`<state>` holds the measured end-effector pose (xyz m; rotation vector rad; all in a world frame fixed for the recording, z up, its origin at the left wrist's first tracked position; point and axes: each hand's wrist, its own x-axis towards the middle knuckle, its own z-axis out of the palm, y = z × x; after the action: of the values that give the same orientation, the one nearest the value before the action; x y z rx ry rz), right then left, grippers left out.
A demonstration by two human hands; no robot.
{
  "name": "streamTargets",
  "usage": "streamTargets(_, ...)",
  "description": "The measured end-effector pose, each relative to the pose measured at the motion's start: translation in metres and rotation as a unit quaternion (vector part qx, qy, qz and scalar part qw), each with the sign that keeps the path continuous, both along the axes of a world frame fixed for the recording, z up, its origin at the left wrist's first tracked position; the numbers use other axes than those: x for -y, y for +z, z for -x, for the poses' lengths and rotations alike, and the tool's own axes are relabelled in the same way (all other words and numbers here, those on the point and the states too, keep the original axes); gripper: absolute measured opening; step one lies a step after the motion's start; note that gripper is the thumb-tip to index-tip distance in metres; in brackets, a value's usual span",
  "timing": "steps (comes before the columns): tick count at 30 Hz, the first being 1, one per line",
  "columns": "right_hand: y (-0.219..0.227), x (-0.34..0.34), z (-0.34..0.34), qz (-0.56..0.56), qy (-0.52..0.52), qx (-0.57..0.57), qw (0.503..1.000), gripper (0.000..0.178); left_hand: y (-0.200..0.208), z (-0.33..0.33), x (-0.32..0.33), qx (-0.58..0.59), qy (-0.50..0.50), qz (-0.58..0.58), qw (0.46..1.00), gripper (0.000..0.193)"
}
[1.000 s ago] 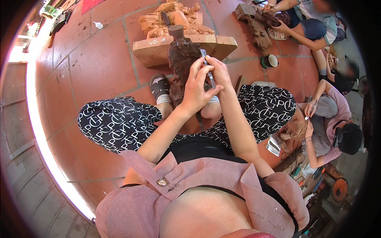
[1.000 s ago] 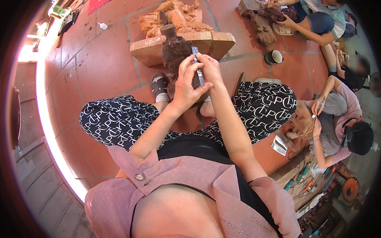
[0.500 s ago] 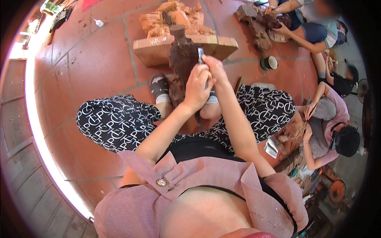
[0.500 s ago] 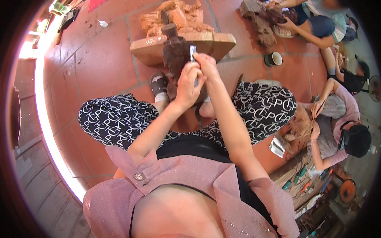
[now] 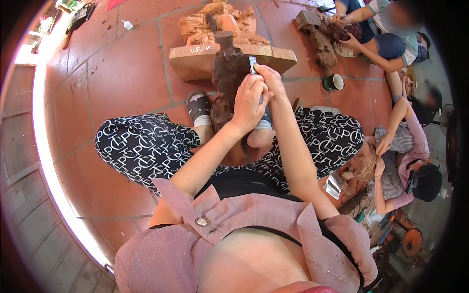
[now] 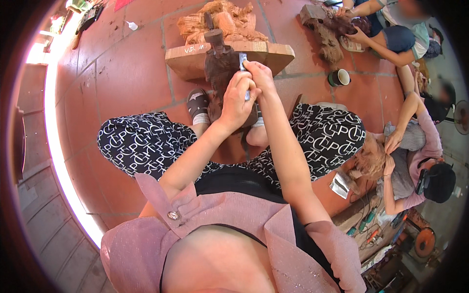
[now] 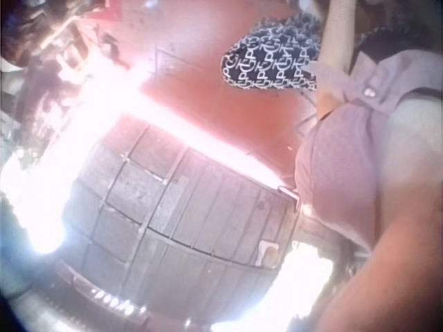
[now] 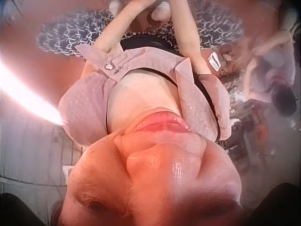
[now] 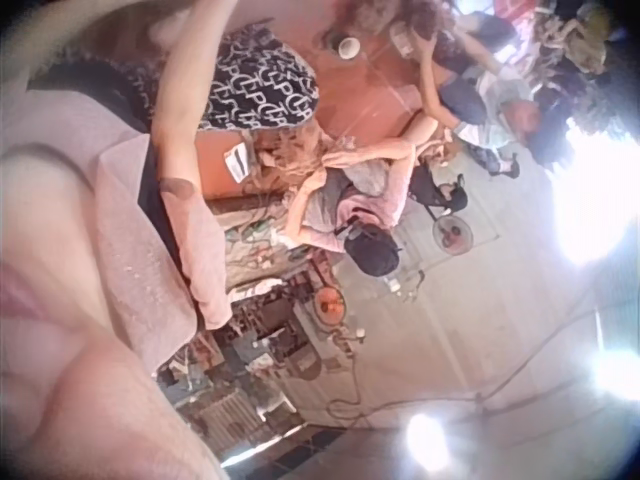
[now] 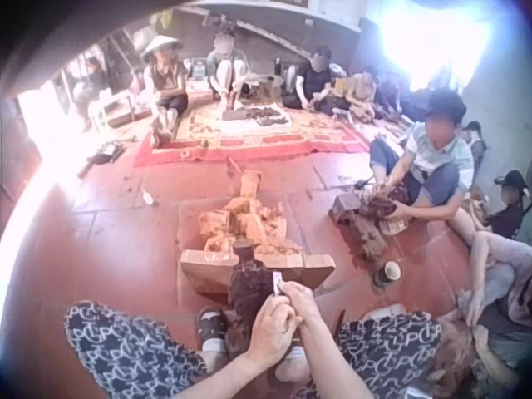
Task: The person sits on the floor and uses a small carving knife to shape a piece of wood mounted on a wooden block. They repeatedly scrape and refine the wood surface, occasionally rotating the piece to access different sides.
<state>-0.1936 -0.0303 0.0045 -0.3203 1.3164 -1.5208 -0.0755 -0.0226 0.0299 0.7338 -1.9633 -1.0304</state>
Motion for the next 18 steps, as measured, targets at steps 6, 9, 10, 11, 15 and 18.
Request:
streamTargets(6, -0.011, -0.014, -0.002, -0.024, -0.002, -0.02, 0.999, 0.017, -0.005, -0.004, -0.015, -0.019, 0.001, -0.002, 1.0, 0.018)
streamTargets(9, -0.008, -0.001, 0.005, -0.005, 0.025, -0.025, 0.999, 0.017, -0.002, 0.003, -0.005, -0.024, 0.029, 0.003, 0.999, 0.016)
streamTargets(10, -0.015, -0.008, 0.0, 0.0, 0.016, -0.029, 0.999, 0.017, -0.011, -0.001, -0.011, -0.025, 0.017, -0.002, 1.0, 0.016)
streamTargets(11, -0.014, -0.01, -0.003, 0.013, 0.011, -0.04, 0.999, 0.016, -0.012, -0.003, -0.011, -0.033, 0.01, 0.001, 0.999, 0.016)
streamTargets(15, -0.003, -0.012, -0.004, -0.029, 0.016, 0.018, 0.999, 0.019, -0.007, -0.002, -0.016, -0.044, 0.021, -0.023, 0.999, 0.015)
streamTargets(18, -0.009, 0.003, 0.0, 0.011, 0.001, 0.023, 1.0, 0.02, -0.009, 0.004, -0.004, -0.008, 0.046, 0.02, 0.999, 0.015)
